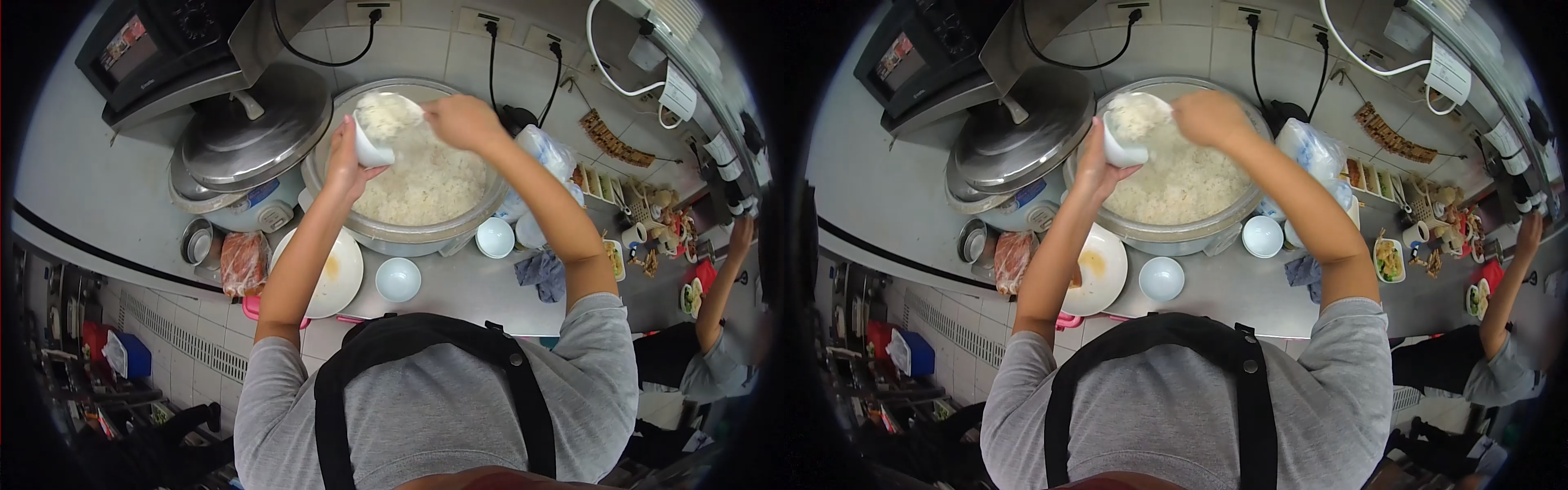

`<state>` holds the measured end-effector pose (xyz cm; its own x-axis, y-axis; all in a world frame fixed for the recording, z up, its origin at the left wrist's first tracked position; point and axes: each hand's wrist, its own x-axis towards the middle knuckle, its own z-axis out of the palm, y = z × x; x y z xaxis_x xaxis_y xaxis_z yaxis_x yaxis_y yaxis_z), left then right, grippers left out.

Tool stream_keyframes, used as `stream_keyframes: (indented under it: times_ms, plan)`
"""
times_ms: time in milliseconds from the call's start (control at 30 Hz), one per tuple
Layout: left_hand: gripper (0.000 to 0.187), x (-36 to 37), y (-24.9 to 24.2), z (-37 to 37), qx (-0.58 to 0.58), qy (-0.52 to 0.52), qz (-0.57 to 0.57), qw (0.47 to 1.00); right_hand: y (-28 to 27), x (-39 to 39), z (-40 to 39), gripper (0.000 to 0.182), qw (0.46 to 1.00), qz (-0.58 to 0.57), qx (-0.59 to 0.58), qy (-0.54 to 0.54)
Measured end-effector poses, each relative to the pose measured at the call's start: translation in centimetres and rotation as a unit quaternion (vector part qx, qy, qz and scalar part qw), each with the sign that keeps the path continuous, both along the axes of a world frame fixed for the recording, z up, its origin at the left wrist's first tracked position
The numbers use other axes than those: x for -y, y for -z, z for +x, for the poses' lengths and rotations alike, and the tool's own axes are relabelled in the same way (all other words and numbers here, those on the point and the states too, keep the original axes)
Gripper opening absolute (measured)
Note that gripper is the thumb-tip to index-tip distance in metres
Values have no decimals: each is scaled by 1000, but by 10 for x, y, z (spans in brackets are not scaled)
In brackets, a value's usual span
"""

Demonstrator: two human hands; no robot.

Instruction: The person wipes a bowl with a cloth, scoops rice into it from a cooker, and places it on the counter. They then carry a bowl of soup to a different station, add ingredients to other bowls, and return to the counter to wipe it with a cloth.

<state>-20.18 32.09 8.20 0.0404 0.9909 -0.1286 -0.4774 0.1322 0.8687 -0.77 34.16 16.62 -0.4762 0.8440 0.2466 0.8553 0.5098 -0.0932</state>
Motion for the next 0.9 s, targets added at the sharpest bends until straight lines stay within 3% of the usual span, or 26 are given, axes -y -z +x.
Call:
stream_keyframes:
  times_ms: [33,100,233,300,333,400,433,567,900]
  plan:
    - [64,-8,-2,10,9,-15,-5,1000,4,9,-11,23,1000,1,1,6]
    - [64,-24,0,18,43,-15,11,999,17,21,-27,24,979,180,85,-41]
    - [68,-30,1,9,109,-10,26,994,12,12,-13,30,972,224,39,51]
    - [75,-21,-8,7,134,-27,4,991,20,-15,10,21,984,73,138,88]
    - [75,-20,-6,5,132,-25,1,991,38,-25,23,21,984,70,137,89]
    - [75,-20,-3,-5,132,-19,17,991,78,-38,42,21,974,35,222,-35]
    - [75,-19,-3,-10,127,-16,14,992,84,-28,44,20,981,-35,187,-38]
    - [73,-18,-4,-22,139,-34,13,990,105,-5,36,21,974,-97,162,-126]
    - [72,-12,-5,-35,116,-32,7,993,105,-15,57,27,944,-297,57,-129]
